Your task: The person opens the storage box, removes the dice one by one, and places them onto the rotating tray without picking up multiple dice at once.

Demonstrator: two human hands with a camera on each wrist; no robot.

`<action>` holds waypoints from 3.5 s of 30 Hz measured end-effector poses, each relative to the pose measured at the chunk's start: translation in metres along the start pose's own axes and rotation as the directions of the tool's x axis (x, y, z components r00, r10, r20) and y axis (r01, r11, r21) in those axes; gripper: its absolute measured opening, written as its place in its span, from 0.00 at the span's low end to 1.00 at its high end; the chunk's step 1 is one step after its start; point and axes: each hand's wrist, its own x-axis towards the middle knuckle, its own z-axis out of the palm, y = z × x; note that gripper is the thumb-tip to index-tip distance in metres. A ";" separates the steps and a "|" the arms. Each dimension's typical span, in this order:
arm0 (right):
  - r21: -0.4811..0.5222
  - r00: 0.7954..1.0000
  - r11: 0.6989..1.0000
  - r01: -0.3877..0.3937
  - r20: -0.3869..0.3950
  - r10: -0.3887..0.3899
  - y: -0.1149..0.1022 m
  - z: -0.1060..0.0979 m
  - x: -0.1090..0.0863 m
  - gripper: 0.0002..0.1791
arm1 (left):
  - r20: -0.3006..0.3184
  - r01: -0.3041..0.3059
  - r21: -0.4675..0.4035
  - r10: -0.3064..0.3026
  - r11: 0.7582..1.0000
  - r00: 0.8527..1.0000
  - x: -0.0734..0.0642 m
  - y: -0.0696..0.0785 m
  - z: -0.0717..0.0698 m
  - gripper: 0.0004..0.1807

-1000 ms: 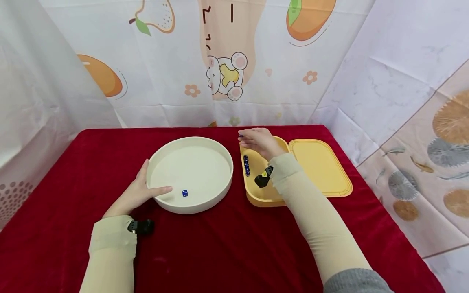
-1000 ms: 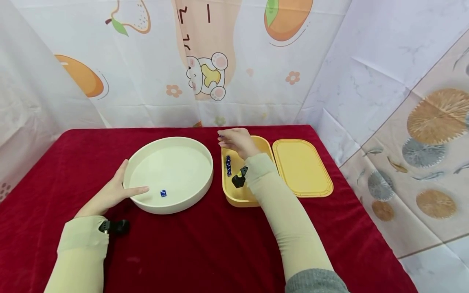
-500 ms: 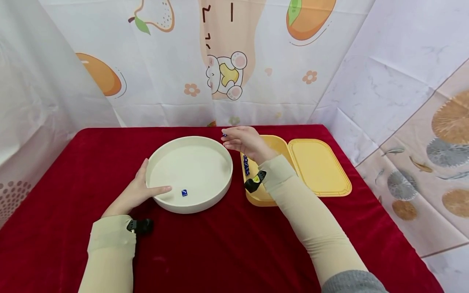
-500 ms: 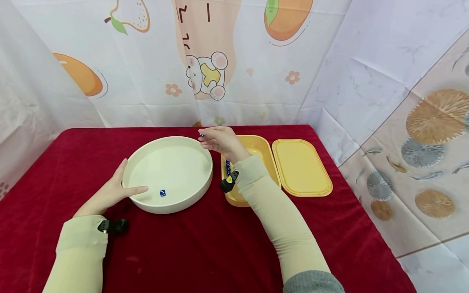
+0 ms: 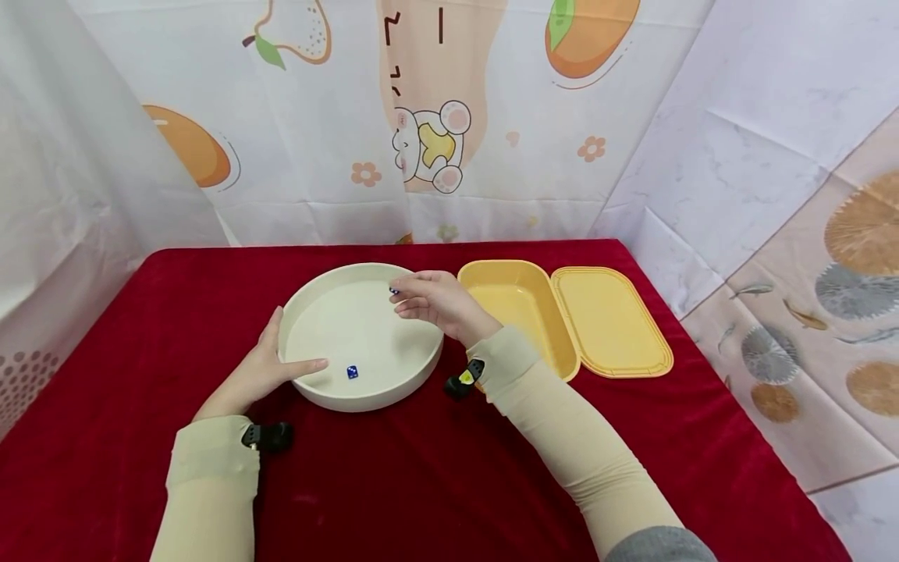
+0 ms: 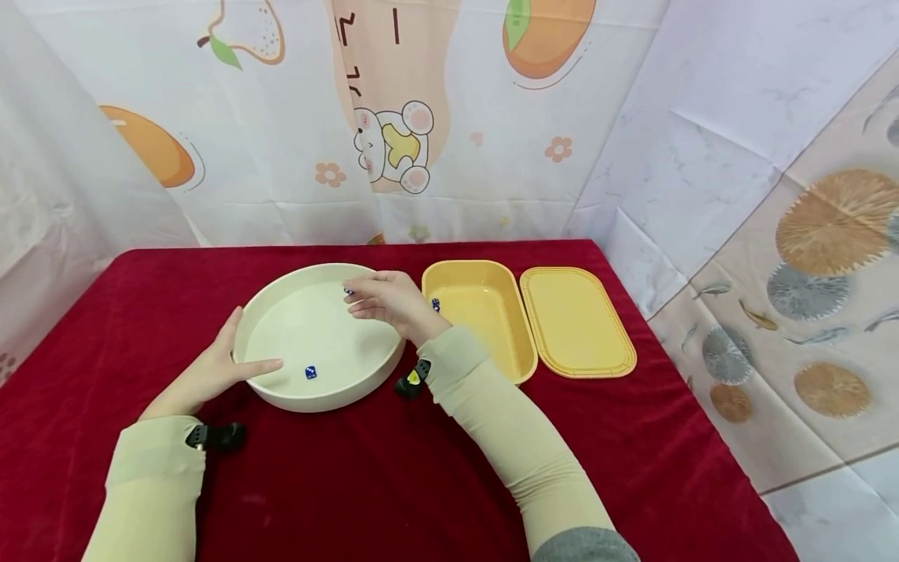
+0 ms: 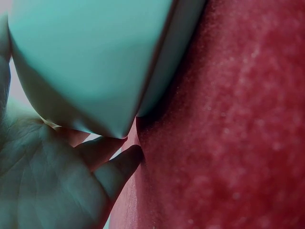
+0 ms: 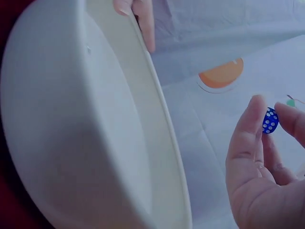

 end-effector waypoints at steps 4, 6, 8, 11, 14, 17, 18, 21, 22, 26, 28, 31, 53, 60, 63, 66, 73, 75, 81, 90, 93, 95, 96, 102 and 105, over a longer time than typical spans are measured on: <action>-0.008 1.000 1.000 -0.008 0.014 0.008 0.010 0.006 0.000 0.14 | 0.000 0.007 0.004 -0.007 1.000 1.000 -0.001 -0.001 0.000 0.72; -0.012 1.000 1.000 -0.015 0.015 0.016 0.015 0.008 0.001 0.15 | -0.002 0.008 0.005 -0.008 1.000 1.000 -0.001 -0.001 0.000 0.72; -0.019 0.999 0.999 -0.027 0.016 0.027 0.019 0.009 0.003 0.17 | -0.003 0.008 0.005 -0.008 1.000 1.000 0.000 0.000 0.000 0.71; -0.038 0.999 0.998 -0.042 0.030 0.043 0.026 0.011 0.005 0.20 | -0.005 0.011 0.006 -0.011 1.000 1.000 0.000 0.000 0.000 0.71; -0.067 0.997 0.996 -0.051 0.047 0.055 0.031 0.014 0.007 0.22 | -0.005 0.011 0.010 -0.011 1.000 1.000 0.001 0.000 0.000 0.70; -0.095 0.996 0.994 -0.057 0.056 0.063 0.034 0.016 0.008 0.21 | -0.005 0.012 0.014 -0.012 1.000 1.000 0.001 0.000 0.001 0.70; -0.106 0.996 0.993 -0.057 0.057 0.063 0.035 0.017 0.008 0.20 | -0.006 0.011 0.014 -0.011 1.000 1.000 0.001 0.000 0.001 0.70; -0.135 0.996 0.989 -0.066 0.056 0.074 0.038 0.019 0.009 0.17 | -0.009 0.004 0.013 -0.004 1.000 1.000 0.001 0.000 0.002 0.71; -0.141 0.995 0.987 -0.071 0.053 0.080 0.039 0.020 0.010 0.17 | -0.010 0.001 0.012 -0.001 1.000 1.000 0.001 0.000 0.002 0.71; -0.160 0.995 0.984 -0.081 0.048 0.090 0.043 0.022 0.012 0.16 | -0.004 0.007 0.007 -0.007 1.000 1.000 0.001 0.000 0.001 0.71; -0.171 0.994 0.982 -0.084 0.048 0.093 0.045 0.024 0.012 0.16 | 0.000 0.014 0.008 -0.014 1.000 1.000 0.001 0.000 0.000 0.71; -0.220 0.994 0.972 -0.085 0.052 0.099 0.048 0.026 0.013 0.16 | 0.002 0.014 0.006 -0.014 1.000 1.000 0.001 0.000 0.000 0.71; -0.534 0.966 0.840 -0.093 0.155 0.206 0.060 0.030 0.020 0.10 | 0.002 0.012 0.013 -0.012 1.000 1.000 0.002 0.000 0.000 0.71; -0.589 0.964 0.803 -0.088 0.154 0.218 0.060 0.032 0.017 0.06 | 0.001 0.005 0.007 -0.005 1.000 1.000 0.002 0.000 0.000 0.71; -0.609 0.966 0.789 -0.079 0.150 0.212 0.060 0.033 0.015 0.06 | 0.003 0.007 0.007 -0.007 1.000 1.000 0.001 0.000 0.000 0.71; -0.625 0.967 0.777 -0.066 0.153 0.205 0.061 0.033 0.015 0.07 | 0.004 0.012 0.006 -0.012 1.000 1.000 0.001 0.000 0.000 0.71; -0.630 0.966 0.774 -0.065 0.156 0.208 0.064 0.032 0.016 0.07 | 0.000 0.013 0.010 -0.013 1.000 1.000 0.001 0.000 0.001 0.71; -0.629 0.964 0.774 -0.066 0.159 0.211 0.064 0.032 0.016 0.07 | 0.000 0.012 0.009 -0.012 1.000 1.000 0.001 -0.001 0.001 0.71; -0.626 0.962 0.778 -0.056 0.175 0.210 0.063 0.032 0.015 0.06 | 0.001 0.011 0.004 -0.011 1.000 1.000 0.001 0.000 0.001 0.71; -0.629 0.961 0.776 -0.044 0.185 0.205 0.063 0.031 0.016 0.04 | -0.002 0.015 0.006 -0.015 1.000 1.000 0.000 0.001 0.002 0.71; -0.625 0.962 0.780 -0.042 0.185 0.200 0.064 0.030 0.017 0.04 | -0.004 0.015 0.008 -0.015 1.000 1.000 0.001 0.001 0.002 0.72; -0.619 0.964 0.784 -0.041 0.183 0.195 0.064 0.030 0.017 0.05 | -0.005 0.015 0.010 -0.015 1.000 1.000 0.001 0.001 0.002 0.72; -0.617 0.964 0.786 -0.039 0.183 0.192 0.065 0.030 0.017 0.05 | -0.005 0.015 0.010 -0.014 1.000 1.000 0.001 0.001 0.002 0.72; -0.600 0.970 0.799 -0.040 0.170 0.176 0.065 0.031 0.017 0.06 | -0.004 0.018 0.011 -0.018 1.000 1.000 0.002 0.000 0.002 0.71; -0.581 0.972 0.813 -0.042 0.163 0.167 0.063 0.032 0.016 0.07 | -0.004 0.019 0.011 -0.019 1.000 1.000 0.003 -0.001 0.002 0.71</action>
